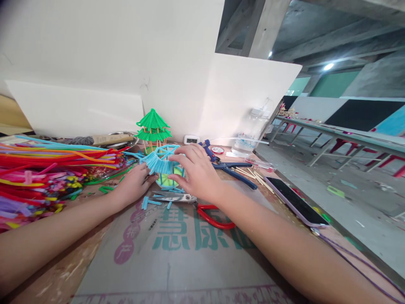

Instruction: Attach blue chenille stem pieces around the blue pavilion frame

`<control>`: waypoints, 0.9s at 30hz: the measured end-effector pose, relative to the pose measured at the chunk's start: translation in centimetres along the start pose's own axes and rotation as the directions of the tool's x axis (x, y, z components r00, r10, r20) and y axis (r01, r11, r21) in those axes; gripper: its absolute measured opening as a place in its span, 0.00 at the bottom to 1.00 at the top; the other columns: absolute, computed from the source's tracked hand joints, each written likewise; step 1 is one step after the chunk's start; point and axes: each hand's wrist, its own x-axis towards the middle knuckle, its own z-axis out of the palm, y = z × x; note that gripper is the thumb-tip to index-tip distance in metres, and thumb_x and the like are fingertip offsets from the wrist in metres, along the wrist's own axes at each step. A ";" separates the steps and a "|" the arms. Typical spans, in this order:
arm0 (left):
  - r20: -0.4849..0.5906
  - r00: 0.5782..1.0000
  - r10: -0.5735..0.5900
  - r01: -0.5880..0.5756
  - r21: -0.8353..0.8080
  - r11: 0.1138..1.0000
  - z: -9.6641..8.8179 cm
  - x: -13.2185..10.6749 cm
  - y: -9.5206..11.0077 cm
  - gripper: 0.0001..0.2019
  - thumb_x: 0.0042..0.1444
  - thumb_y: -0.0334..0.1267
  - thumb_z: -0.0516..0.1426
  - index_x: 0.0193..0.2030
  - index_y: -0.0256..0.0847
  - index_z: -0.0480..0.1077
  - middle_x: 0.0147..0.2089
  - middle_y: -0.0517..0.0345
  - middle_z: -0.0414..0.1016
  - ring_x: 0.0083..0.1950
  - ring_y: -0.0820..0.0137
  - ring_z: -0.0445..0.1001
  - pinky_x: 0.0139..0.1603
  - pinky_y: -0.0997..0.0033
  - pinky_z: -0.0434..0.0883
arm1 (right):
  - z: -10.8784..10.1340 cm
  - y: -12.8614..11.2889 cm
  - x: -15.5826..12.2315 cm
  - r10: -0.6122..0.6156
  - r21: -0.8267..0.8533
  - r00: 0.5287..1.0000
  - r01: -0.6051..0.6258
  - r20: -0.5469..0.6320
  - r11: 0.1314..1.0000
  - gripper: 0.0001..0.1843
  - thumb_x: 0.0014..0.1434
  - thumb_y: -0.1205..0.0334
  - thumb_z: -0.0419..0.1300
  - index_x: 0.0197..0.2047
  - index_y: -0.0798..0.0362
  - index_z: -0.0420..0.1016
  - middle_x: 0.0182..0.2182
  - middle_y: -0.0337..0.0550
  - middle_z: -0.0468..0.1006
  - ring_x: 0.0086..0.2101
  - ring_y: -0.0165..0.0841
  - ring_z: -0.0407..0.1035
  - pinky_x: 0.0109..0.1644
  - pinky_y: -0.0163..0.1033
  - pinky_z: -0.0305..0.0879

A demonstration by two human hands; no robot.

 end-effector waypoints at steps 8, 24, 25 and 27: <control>0.014 1.000 -0.010 0.010 0.003 1.000 -0.1 0.0 0.2 0.14 0.65 0.43 0.49 0.38 0.40 0.72 0.40 0.50 0.71 0.43 0.58 0.71 0.43 0.60 0.66 | 0.3 -0.1 0.0 -0.008 0.004 1.000 0.008 0.004 1.000 0.16 0.61 0.56 0.61 0.50 0.52 0.69 0.48 0.52 0.74 0.51 0.44 0.66 0.58 0.55 0.59; -0.002 1.000 0.013 -0.013 0.000 1.000 0.0 0.1 0.0 0.14 0.65 0.43 0.49 0.37 0.40 0.72 0.40 0.50 0.71 0.43 0.58 0.71 0.42 0.61 0.65 | 0.8 -0.4 -0.2 0.044 -0.033 0.999 -0.043 0.013 0.999 0.19 0.62 0.52 0.60 0.54 0.51 0.69 0.50 0.52 0.73 0.52 0.45 0.65 0.60 0.57 0.57; -0.002 1.000 0.014 -0.014 0.000 1.000 0.0 0.1 0.0 0.14 0.65 0.43 0.49 0.37 0.40 0.72 0.40 0.50 0.71 0.43 0.58 0.71 0.42 0.61 0.65 | 0.9 -0.4 -0.2 0.047 -0.036 0.999 -0.047 0.011 0.998 0.18 0.62 0.53 0.60 0.53 0.51 0.69 0.50 0.52 0.73 0.52 0.45 0.65 0.60 0.57 0.57; -0.001 1.000 0.015 -0.015 0.003 1.000 0.0 0.0 0.0 0.14 0.66 0.44 0.49 0.37 0.40 0.72 0.40 0.50 0.71 0.43 0.58 0.71 0.42 0.61 0.65 | 0.9 -0.3 -0.3 0.047 -0.030 0.999 -0.046 0.005 0.998 0.20 0.61 0.52 0.60 0.53 0.51 0.69 0.50 0.52 0.74 0.52 0.45 0.66 0.60 0.56 0.58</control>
